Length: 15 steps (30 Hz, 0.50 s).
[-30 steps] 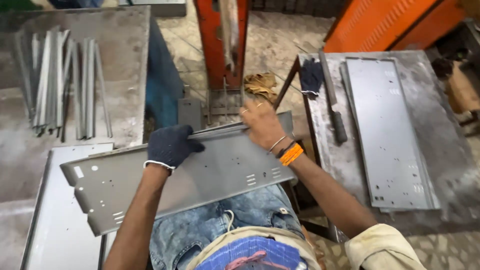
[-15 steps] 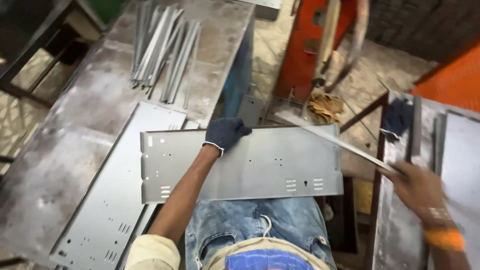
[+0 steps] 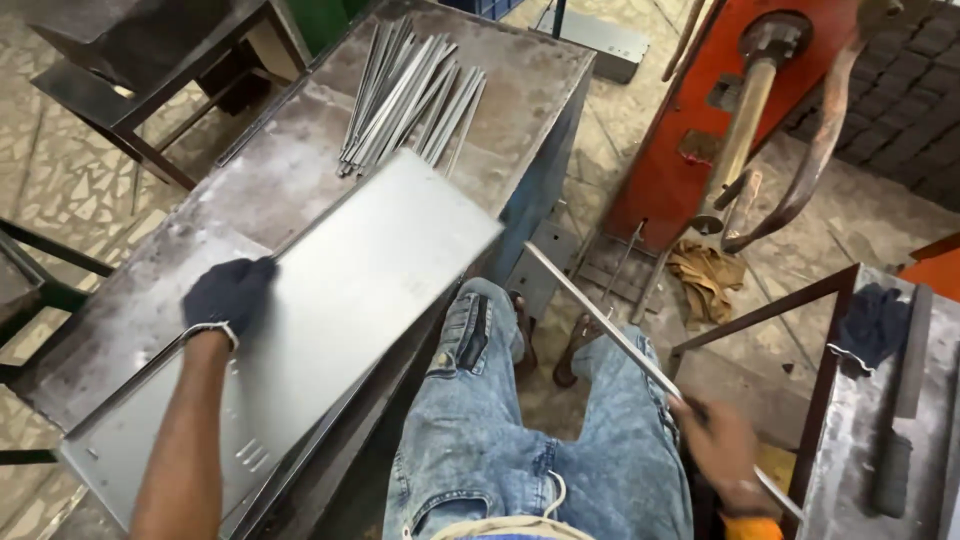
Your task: Spot welding metal strips to a metal panel at a manual workstation.
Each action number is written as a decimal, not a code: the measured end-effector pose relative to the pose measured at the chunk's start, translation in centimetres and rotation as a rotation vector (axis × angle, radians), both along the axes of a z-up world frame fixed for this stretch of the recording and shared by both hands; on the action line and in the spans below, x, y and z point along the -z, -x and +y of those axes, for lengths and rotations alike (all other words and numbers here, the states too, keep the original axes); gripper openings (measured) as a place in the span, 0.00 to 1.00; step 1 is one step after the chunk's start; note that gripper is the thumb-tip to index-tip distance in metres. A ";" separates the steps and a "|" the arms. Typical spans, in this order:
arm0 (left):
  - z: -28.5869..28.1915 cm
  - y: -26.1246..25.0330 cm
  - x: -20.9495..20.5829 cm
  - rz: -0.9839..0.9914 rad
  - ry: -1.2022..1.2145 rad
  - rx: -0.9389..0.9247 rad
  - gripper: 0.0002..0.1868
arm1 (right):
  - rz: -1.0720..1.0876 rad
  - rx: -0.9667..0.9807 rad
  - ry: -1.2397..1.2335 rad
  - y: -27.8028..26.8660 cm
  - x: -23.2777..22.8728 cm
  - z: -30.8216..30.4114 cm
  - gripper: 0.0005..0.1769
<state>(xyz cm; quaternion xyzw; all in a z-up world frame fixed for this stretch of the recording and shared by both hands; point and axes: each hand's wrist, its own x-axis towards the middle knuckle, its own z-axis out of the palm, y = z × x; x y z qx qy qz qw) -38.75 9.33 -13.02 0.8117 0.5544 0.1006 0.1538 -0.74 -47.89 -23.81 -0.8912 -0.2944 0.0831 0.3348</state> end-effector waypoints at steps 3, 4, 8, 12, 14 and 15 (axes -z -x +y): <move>0.9 1.9 4.1 0.072 -0.187 0.080 0.25 | -0.041 -0.088 -0.098 0.6 -2.6 6.2 0.18; 1.1 1.7 5.4 0.101 -0.370 0.163 0.25 | -0.048 -0.117 -0.185 0.8 -3.2 8.1 0.19; -4.6 -8.2 10.9 -0.161 0.095 0.114 0.28 | -0.048 -0.090 -0.180 4.7 -6.0 12.0 0.16; -16.8 -19.5 11.1 -1.001 0.929 0.413 0.22 | -0.056 -0.043 -0.120 6.3 -6.0 11.5 0.13; -23.2 -23.6 9.7 -1.062 1.122 0.509 0.22 | -0.050 0.020 -0.031 6.2 -5.9 9.4 0.12; -26.2 -25.6 9.6 -1.075 1.178 0.431 0.20 | 0.020 0.057 -0.024 6.0 -5.8 7.9 0.13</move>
